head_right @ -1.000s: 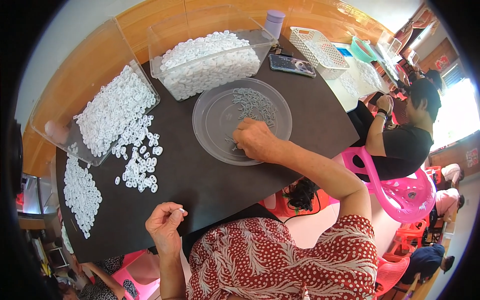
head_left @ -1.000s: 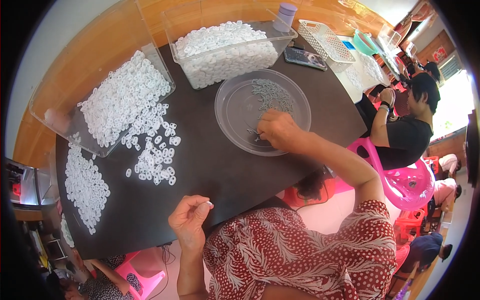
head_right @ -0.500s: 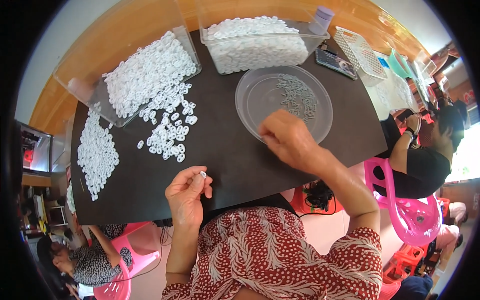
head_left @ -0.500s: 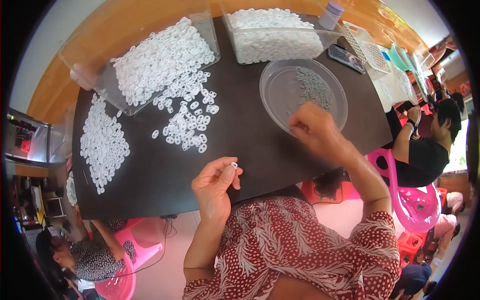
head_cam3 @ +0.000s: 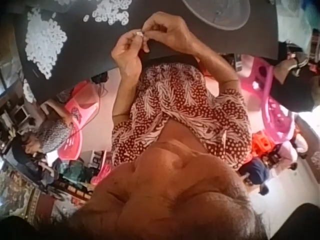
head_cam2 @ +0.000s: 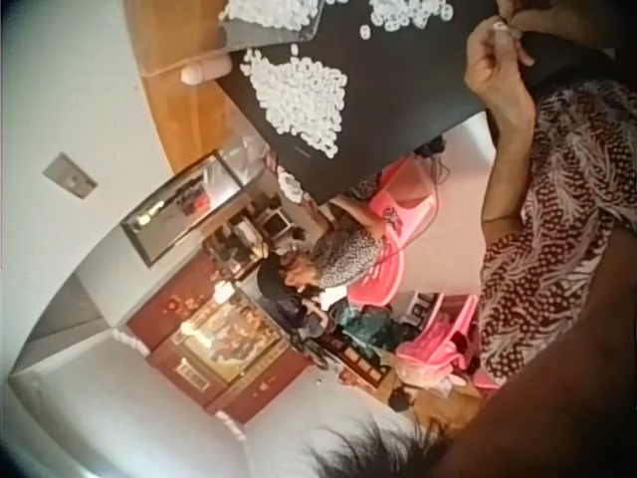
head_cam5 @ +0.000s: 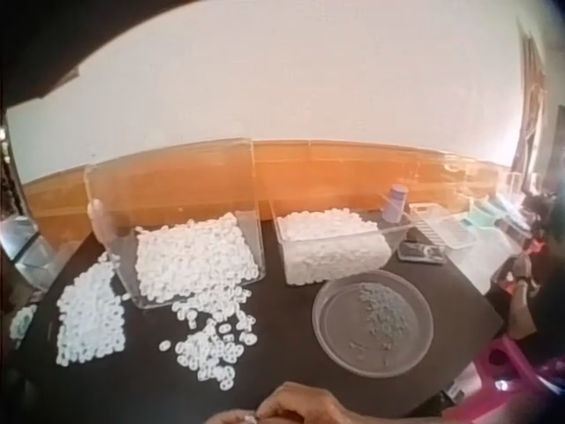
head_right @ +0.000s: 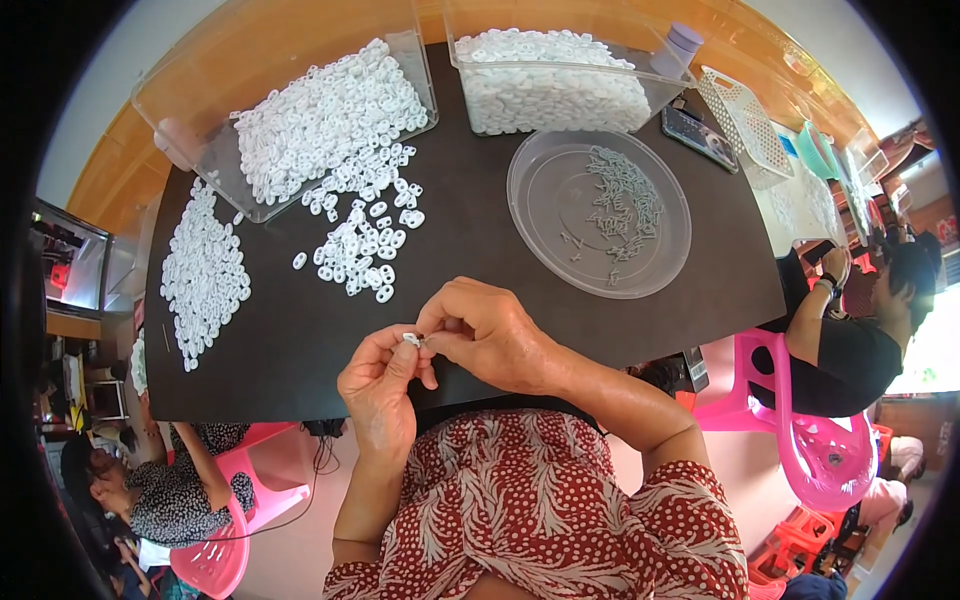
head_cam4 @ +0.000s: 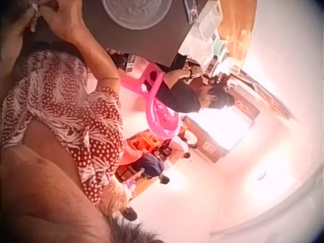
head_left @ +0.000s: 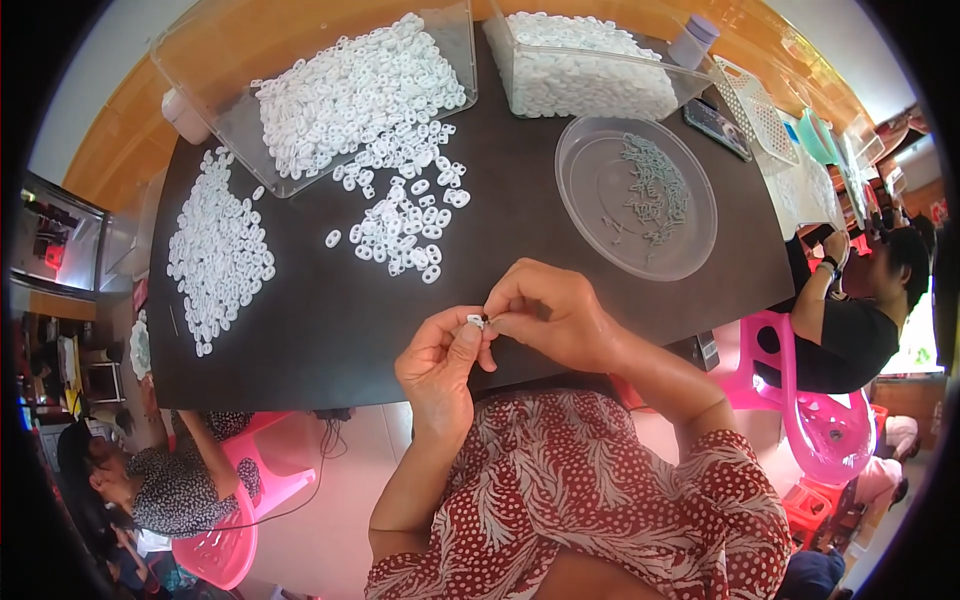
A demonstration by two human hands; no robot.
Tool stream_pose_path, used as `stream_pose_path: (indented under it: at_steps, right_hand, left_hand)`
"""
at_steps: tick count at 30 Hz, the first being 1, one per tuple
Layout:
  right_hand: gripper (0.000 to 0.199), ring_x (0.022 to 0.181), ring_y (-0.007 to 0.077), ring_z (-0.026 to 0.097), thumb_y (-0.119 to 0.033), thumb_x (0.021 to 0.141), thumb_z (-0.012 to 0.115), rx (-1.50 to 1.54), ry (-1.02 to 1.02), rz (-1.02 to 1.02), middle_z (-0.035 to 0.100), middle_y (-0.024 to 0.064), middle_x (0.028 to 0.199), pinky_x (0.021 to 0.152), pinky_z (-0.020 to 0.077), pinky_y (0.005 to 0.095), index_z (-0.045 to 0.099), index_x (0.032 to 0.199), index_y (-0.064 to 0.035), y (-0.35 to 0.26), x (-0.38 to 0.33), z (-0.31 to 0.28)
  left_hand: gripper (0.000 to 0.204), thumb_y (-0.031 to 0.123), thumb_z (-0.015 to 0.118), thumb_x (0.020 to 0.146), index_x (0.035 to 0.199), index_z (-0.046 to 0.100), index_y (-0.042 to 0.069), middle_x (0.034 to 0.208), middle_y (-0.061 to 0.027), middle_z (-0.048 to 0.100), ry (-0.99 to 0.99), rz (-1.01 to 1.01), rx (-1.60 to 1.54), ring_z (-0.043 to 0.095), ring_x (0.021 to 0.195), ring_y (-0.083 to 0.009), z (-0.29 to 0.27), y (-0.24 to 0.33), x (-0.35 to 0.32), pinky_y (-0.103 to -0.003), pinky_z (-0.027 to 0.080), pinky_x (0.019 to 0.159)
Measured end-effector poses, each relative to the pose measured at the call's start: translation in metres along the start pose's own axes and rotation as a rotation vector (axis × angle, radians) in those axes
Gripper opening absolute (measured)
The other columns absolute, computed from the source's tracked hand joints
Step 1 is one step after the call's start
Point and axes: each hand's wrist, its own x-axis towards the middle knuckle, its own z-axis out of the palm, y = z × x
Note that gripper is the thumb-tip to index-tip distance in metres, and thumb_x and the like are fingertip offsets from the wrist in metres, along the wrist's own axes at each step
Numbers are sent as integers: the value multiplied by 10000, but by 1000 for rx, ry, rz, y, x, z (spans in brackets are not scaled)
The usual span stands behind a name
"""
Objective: Manually assembling small plastic components by inserting blue pins into white oval bases.
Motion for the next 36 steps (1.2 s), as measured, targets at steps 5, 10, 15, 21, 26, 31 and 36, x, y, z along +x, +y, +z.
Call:
stream_pose_path:
  at_steps: [5,10,15,21,26,31,36]
  right_hand:
    - [96,666,66,528,-10,791,659,105,-7,131,550,34,810,573,425,229,599,867,-4,3,-2,2]
    - [106,721,43,555,13,806,659,111,-33,197,593,5,812,620,441,203,609,899,0,3,-5,3]
    - [104,667,71,524,-20,787,664,103,-16,164,553,28,804,581,435,234,605,871,-8,3,-6,8]
    - [110,658,72,513,-23,783,672,93,6,159,554,25,798,576,432,236,608,870,-9,2,-8,15]
    - [109,642,71,498,-25,782,677,109,24,140,552,25,784,564,424,235,610,866,-11,6,-10,19]
    - [105,751,43,528,-13,829,662,96,13,173,576,-4,829,650,448,210,601,912,3,6,-14,23]
    - [111,765,50,530,11,822,660,148,32,182,570,2,849,659,449,210,603,917,11,13,-17,28]
  left_hand:
    - [147,66,575,916,1010,603,-42,832,-82,631,2,10,25,520,645,-98,-1,-2,-4,-214,432,574]
    - [151,79,583,916,1014,604,-33,824,-60,622,8,49,49,507,654,-75,-3,-7,-6,-199,415,561]
    - [157,90,586,918,1019,604,-29,814,-38,612,36,93,72,488,650,-58,-3,-9,-11,-186,400,555]
    - [156,104,582,925,1015,605,-20,815,-16,605,68,133,133,469,635,-44,-3,-10,-15,-176,391,552]
    - [162,122,592,921,983,592,-28,814,-31,600,139,185,239,478,618,-60,-3,-13,-18,-180,392,560]
    - [162,118,588,924,994,589,-28,825,-23,593,164,262,360,473,633,-51,-6,-20,-21,-173,393,564]
    - [159,115,580,929,1003,587,-26,821,-15,583,184,350,544,465,636,-45,-10,-24,-22,-169,393,567]
